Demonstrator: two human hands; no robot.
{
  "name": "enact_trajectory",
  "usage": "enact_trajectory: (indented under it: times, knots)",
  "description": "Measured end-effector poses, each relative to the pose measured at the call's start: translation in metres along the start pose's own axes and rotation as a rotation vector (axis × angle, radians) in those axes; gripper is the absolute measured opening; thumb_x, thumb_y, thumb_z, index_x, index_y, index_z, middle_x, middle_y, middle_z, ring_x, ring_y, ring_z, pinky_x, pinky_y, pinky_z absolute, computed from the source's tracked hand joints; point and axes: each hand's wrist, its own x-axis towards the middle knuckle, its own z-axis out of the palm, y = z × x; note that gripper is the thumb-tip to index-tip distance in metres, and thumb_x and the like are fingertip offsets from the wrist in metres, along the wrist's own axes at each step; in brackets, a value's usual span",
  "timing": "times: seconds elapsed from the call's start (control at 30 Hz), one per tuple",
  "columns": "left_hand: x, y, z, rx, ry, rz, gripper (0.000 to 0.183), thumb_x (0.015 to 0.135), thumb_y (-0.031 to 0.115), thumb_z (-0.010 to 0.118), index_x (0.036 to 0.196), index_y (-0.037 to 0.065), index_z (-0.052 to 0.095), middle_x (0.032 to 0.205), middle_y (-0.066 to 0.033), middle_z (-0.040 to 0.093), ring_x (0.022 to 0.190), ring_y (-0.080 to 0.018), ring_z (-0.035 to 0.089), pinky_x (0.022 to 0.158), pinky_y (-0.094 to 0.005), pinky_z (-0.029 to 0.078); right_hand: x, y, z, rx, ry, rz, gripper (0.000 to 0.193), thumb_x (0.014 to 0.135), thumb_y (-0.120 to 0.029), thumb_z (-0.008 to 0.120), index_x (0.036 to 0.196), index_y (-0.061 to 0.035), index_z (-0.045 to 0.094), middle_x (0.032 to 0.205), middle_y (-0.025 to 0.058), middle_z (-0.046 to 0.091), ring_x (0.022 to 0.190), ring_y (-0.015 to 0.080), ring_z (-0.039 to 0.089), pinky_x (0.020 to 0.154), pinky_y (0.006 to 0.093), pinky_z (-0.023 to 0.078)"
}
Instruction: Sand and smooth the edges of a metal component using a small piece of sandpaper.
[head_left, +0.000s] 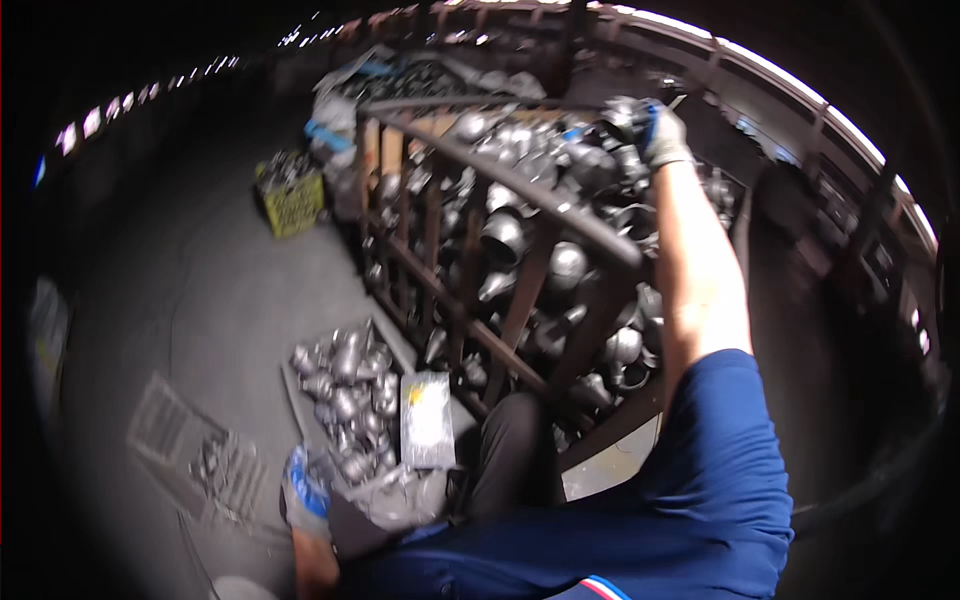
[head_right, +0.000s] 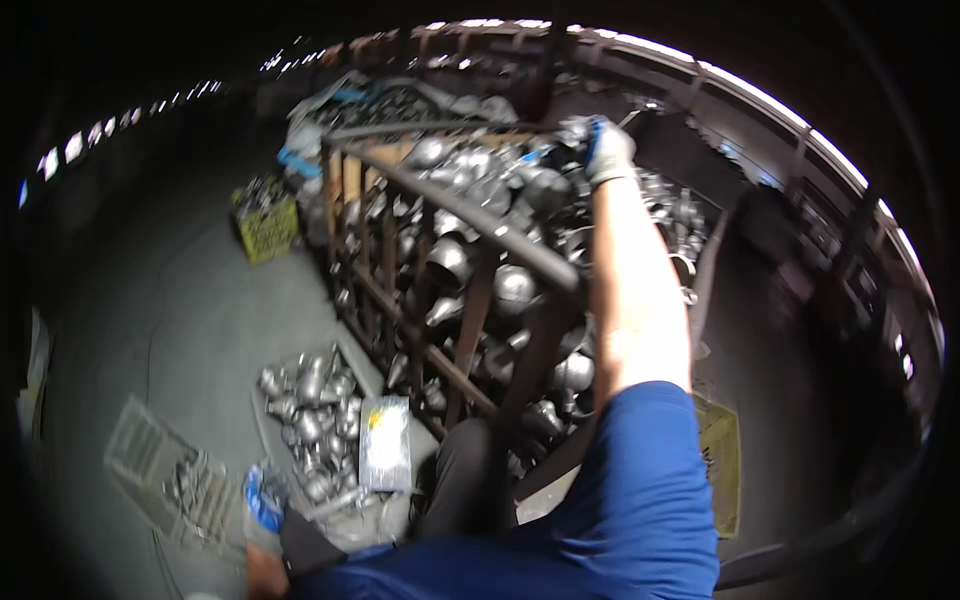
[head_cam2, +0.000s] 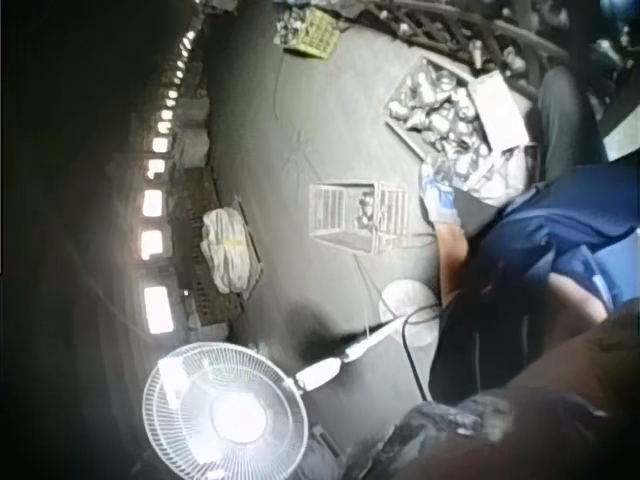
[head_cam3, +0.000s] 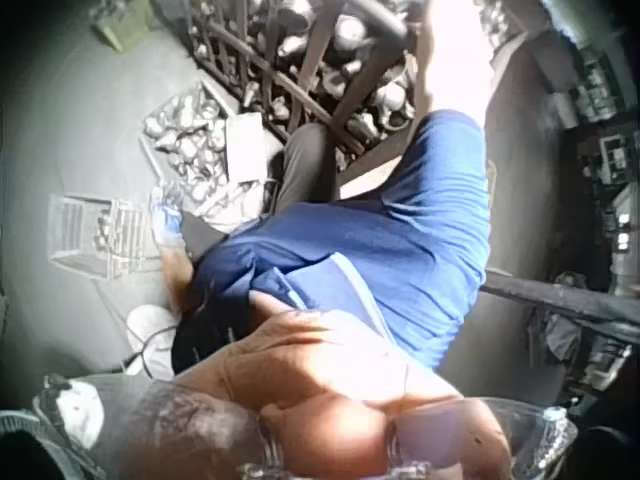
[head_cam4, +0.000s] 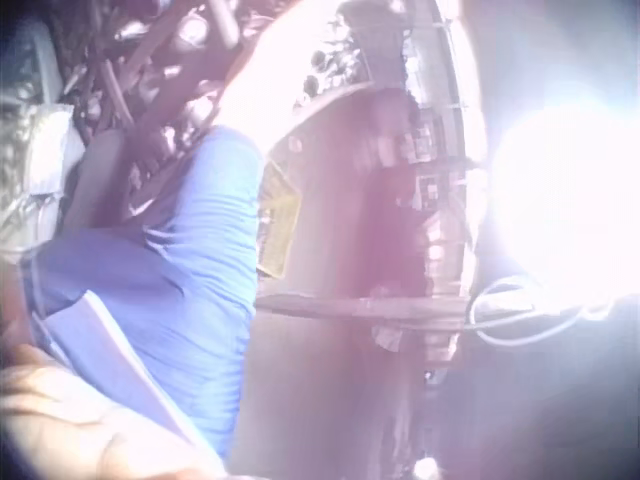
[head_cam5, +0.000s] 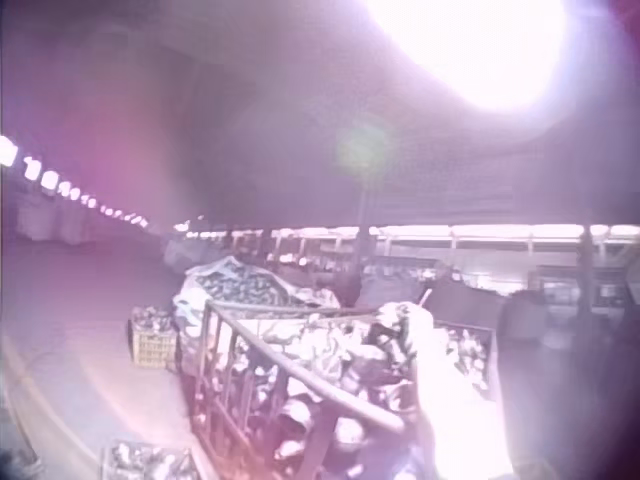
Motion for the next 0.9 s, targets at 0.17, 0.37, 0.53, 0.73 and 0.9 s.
enact_trajectory:
  times: [0.17,0.37,0.53,0.73,0.9]
  knots:
    - [0.05,-0.026,-0.039,-0.436,-0.197,-0.046,0.033,0.098,0.028,0.04,0.119,0.006,0.054,0.107,-0.0093,0.06,0.091,-0.022,0.06,0.08,-0.0347,0.052,-0.106,0.019,0.079,-0.443,-0.384,-0.422,0.023,0.087,-0.021,0.057,0.099,-0.003,0.064,0.075,0.0039,0.063,0.063,0.0105,0.056,0.056,0.0245,0.044]
    - [0.07,-0.045,-0.03,-0.097,0.213,-0.06,0.023,0.09,0.024,0.055,0.104,0.007,0.056,0.095,-0.0123,0.062,0.084,-0.0256,0.061,0.072,-0.0392,0.053,-0.276,0.081,0.146,-0.562,-0.741,-0.133,0.034,0.09,-0.028,0.056,0.113,-0.0028,0.062,0.08,0.0013,0.063,0.068,0.0043,0.053,0.059,0.02,0.041]
    - [0.088,-0.067,-0.032,0.2,0.391,-0.046,0.02,0.088,0.022,0.058,0.104,0.01,0.056,0.091,-0.0054,0.061,0.081,-0.0199,0.06,0.07,-0.0368,0.05,-0.376,0.174,0.079,-0.509,-0.655,0.541,0.033,0.091,-0.023,0.059,0.116,-0.0024,0.062,0.079,-0.0017,0.062,0.07,0.0028,0.052,0.06,0.0172,0.038]
    - [0.133,-0.102,-0.032,1.081,0.391,0.123,0.033,0.078,0.021,0.068,0.108,0.008,0.063,0.096,-0.0108,0.068,0.088,-0.0244,0.064,0.076,-0.0335,0.05,-0.439,0.228,0.007,-0.832,-0.568,0.26,0.03,0.092,-0.013,0.053,0.118,0.0016,0.059,0.113,0.0112,0.064,0.098,0.0185,0.062,0.084,0.028,0.049]
    - [0.132,-0.118,-0.01,1.99,-0.197,0.014,0.06,0.078,0.036,0.062,0.132,0.014,0.047,0.138,-0.0086,0.045,0.129,-0.0285,0.039,0.103,-0.0437,0.035,-0.439,0.236,0.014,-0.846,-0.535,0.341,0.03,0.091,-0.006,0.053,0.12,0.0005,0.057,0.114,0.0106,0.064,0.085,0.0124,0.062,0.077,0.0251,0.049]
